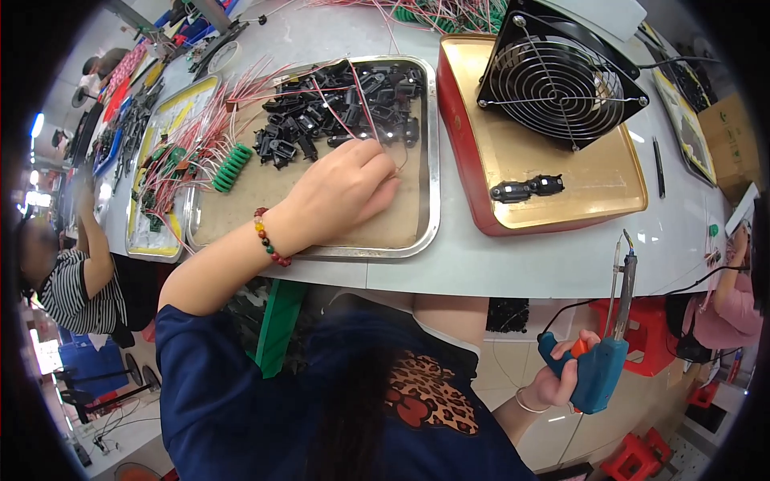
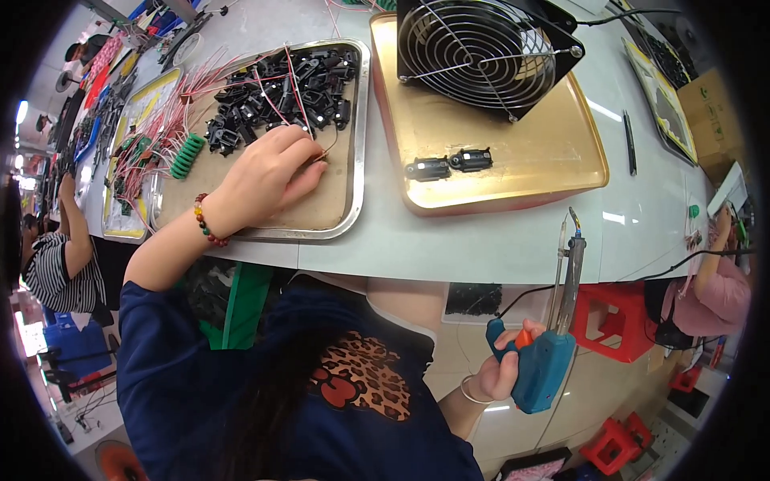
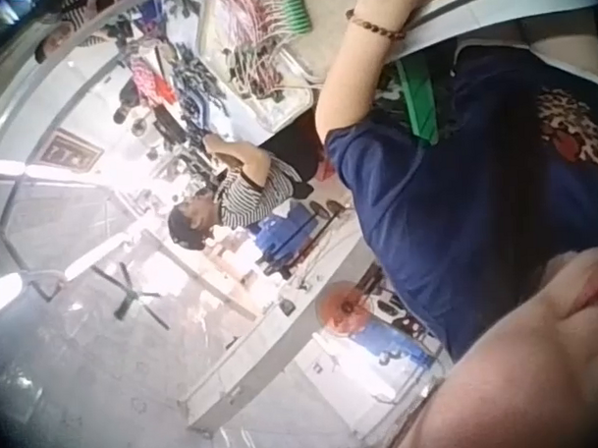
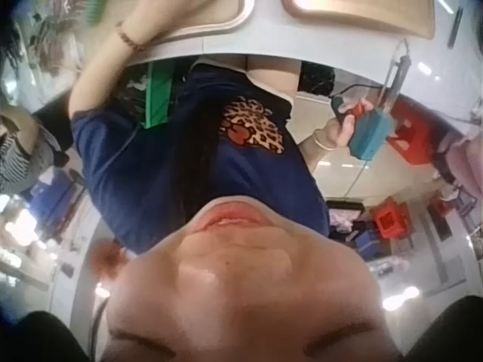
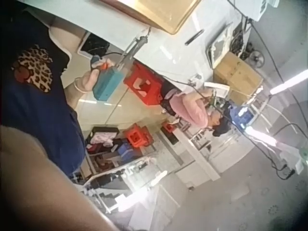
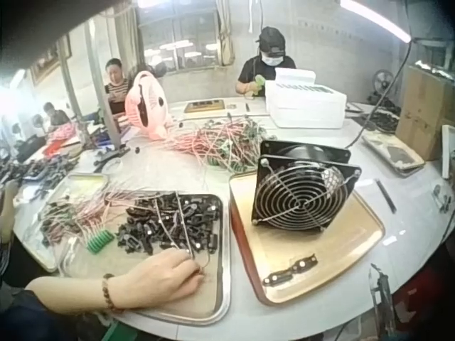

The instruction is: The person untangles wired circuit boards from bundles and solders their wires to small plastic components using a soldering iron.

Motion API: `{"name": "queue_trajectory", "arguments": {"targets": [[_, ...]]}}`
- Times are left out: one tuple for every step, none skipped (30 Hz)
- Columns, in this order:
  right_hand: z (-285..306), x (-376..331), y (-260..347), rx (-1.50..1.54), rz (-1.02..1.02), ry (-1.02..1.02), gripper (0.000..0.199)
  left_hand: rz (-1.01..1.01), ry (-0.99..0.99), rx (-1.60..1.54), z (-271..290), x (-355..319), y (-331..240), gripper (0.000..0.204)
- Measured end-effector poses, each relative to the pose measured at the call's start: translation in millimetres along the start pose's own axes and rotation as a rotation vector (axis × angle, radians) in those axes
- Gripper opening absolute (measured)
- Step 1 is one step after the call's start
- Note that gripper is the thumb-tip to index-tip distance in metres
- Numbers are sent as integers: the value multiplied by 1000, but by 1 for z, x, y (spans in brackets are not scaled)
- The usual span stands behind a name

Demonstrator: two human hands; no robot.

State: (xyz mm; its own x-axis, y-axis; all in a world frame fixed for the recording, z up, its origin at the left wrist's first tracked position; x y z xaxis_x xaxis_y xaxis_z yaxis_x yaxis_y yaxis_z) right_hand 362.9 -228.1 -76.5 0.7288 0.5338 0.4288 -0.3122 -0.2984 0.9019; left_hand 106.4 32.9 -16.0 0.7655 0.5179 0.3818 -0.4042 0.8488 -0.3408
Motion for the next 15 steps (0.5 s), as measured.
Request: {"name": "queue_trajectory", "arguments": {"targets": [[0,0,-1,6,0,2,47,-55,-42,28,3,1,-3,12],[-1,0,-1,16,4,2,47,-58,-46,37,2,0,-4,12],[-1,-1,-1,17,-2,5,47,-61,-39,27,0,0,-4,12],[-1,-1,-2,9,-8,3,47,-65,-33,18,-1,1,-4,11],[-1,-2,-2,5,-6,-2,47,-65,-37,25,-2,1,-4,11],[-2,-2,-2,7,-7,3,47,-68,-38,7,-3,1,-4,11],[-2,-2,-2,11,-6,-2,47,-71,-35,-16,-4,2,-5,11],[-1,-2,-3,14,-3,-8,46,-69,-39,-38,-3,2,-5,11],[-1,-2,-2,17,2,-6,46,-78,-50,-32,-2,2,-5,11],[-1,-3,-2,12,2,-6,46,-53,-24,-57,-4,2,-4,11],[0,-3,-2,9,8,-7,46,-31,3,-81,-7,3,-2,11],[0,-3,-2,11,7,-9,46,-34,-2,-77,-6,4,-2,11],[1,-3,-3,7,-2,-8,45,-48,4,-111,-7,5,-3,12],[2,-3,-3,9,-2,-11,45,-67,14,-151,-8,6,-5,13],[2,-4,-3,3,-11,-9,45,-63,10,-145,-8,7,-4,13]]}}
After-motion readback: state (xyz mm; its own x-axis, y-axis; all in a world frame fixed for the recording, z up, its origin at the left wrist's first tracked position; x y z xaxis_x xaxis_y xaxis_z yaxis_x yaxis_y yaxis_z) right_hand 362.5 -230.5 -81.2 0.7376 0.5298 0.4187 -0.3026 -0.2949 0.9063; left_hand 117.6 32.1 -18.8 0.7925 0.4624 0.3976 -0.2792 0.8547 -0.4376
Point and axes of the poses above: each hand's wrist, its own x-axis towards the middle knuckle, its own z-axis out of the back of the hand, y = z × x, the point moved 9 cm from there along x, towards the middle knuckle, and after that the axes turned 7 degrees about -x, right-handed, at the moved point
